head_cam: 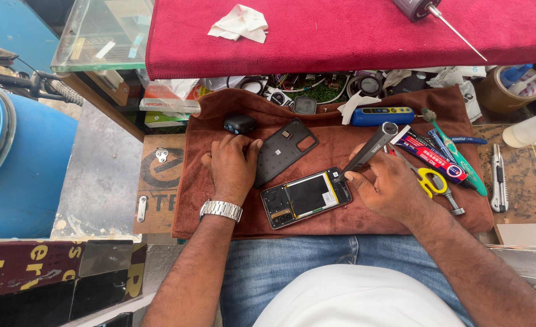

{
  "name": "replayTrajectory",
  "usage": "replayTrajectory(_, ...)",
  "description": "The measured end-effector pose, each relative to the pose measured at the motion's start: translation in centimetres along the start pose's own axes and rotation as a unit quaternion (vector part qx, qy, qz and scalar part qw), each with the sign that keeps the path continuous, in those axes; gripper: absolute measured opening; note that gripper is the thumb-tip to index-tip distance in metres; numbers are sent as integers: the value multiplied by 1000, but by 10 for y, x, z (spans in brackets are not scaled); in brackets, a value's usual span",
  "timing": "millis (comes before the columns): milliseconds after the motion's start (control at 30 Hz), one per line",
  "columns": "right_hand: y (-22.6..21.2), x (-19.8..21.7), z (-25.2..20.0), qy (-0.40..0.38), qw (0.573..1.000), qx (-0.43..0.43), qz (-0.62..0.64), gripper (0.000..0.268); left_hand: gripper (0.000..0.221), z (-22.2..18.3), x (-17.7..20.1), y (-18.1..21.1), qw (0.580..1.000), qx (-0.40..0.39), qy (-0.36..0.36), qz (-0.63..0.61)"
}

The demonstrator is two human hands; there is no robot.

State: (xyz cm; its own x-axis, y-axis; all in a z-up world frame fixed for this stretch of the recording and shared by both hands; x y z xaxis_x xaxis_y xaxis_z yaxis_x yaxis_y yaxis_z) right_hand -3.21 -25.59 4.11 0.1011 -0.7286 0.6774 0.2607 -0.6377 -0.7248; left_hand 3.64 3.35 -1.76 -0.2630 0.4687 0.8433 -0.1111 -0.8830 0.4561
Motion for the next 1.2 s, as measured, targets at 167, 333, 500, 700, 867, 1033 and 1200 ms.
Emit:
replayTrajectory(167,-1,2,-3,2,1000,-1,-26,26,34,0,-3,-1,1000,7,-5,6)
replayTrajectory(333,2,12,-2,9,999,19,34,24,34,0,-2,0,1000,2,7,-3)
replayTrajectory(500,16,19,-8,40,979,-198,1,35,34,0,-4,-2,1000,-5,18,-4)
replayTrajectory(700,23,9,10,-40,957,-105,-268,47,33,-1,2,2,999,-24,43,8)
replayTrajectory(867,1,-22,49,36,969,-88,-228,37,40,-1,10,9,1000,-4,-1,-1)
replayTrajectory(1033,-16,-63,100,33,993,-36,-111,23,39,-2,13,10,1000,-8,10,-7)
replayTrajectory(1200,-19,-81,114,45,980,5,-195,17,41,0,9,7,1000,-2,1,-16)
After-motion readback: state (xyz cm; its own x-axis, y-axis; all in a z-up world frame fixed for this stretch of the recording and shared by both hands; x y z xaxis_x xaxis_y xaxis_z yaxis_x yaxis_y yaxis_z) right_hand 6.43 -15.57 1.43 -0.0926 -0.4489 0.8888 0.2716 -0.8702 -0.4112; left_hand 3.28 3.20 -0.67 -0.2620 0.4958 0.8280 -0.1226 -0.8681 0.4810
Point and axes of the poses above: each hand's wrist, its own z-axis towards the middle knuckle, its own x-axis out of the back of the hand, y = z × x, the point moved 1 cm from there along z, towards the middle knuckle, and after that the axes turned 3 degrees about -x, right-handed, at the moved point
